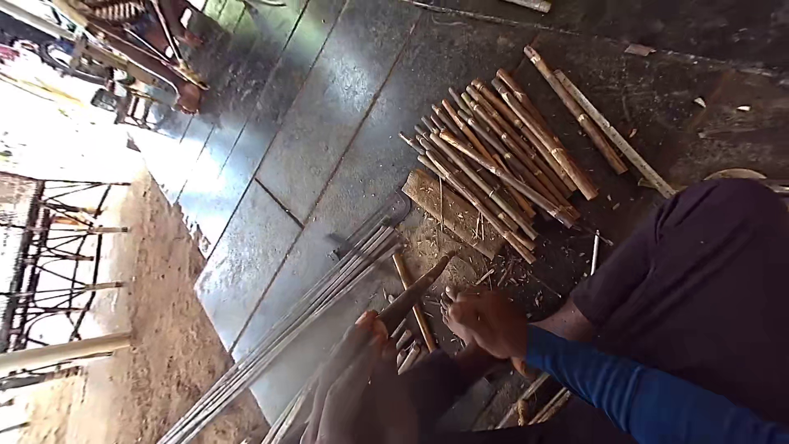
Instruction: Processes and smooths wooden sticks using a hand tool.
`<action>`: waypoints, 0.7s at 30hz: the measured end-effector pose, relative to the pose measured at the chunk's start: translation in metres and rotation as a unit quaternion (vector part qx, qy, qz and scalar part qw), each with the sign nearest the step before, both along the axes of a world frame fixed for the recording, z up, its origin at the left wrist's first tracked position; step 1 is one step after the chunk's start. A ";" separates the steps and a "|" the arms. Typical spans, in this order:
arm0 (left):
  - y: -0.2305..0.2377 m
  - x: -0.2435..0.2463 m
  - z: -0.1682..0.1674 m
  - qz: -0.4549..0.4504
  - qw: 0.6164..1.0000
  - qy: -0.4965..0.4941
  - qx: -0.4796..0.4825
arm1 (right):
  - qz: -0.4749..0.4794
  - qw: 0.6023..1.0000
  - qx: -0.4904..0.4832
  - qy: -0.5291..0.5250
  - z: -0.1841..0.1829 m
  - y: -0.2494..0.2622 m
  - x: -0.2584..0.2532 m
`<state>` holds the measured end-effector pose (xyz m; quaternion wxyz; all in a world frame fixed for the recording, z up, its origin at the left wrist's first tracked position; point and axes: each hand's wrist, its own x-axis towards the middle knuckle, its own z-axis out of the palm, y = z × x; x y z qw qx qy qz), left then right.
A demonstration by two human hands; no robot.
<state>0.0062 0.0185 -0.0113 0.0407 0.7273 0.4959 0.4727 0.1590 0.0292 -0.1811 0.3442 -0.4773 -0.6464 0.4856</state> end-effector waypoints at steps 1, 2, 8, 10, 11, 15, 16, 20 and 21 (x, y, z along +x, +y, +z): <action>-0.002 0.000 -0.001 0.001 1.000 0.001 -0.001 | 0.004 0.999 0.031 0.008 0.001 -0.002 -0.002; -0.006 -0.001 0.000 0.002 1.000 0.007 -0.002 | 0.003 1.000 0.013 -0.003 -0.001 -0.009 -0.004; -0.009 0.003 0.003 0.026 1.000 0.008 -0.011 | -0.003 1.000 0.019 0.002 -0.001 -0.007 -0.007; -0.007 0.002 0.004 0.017 1.000 0.020 -0.001 | -0.019 0.998 -0.057 -0.011 -0.011 -0.009 -0.008; -0.003 0.002 0.005 0.015 0.999 0.028 0.000 | -0.024 0.997 -0.070 -0.015 -0.010 -0.005 -0.005; -0.006 0.002 0.004 0.018 0.999 0.042 -0.002 | 0.006 1.000 0.019 0.001 -0.005 -0.009 -0.007; -0.006 0.001 0.004 0.016 0.999 0.045 0.004 | -0.006 0.999 -0.045 -0.004 -0.010 -0.010 -0.009; 0.002 0.002 0.002 0.028 0.998 0.050 0.020 | -0.016 1.000 0.018 0.019 0.001 -0.001 -0.002; -0.003 0.002 0.001 0.034 0.998 0.055 0.020 | -0.012 0.999 0.030 0.012 0.000 -0.006 -0.004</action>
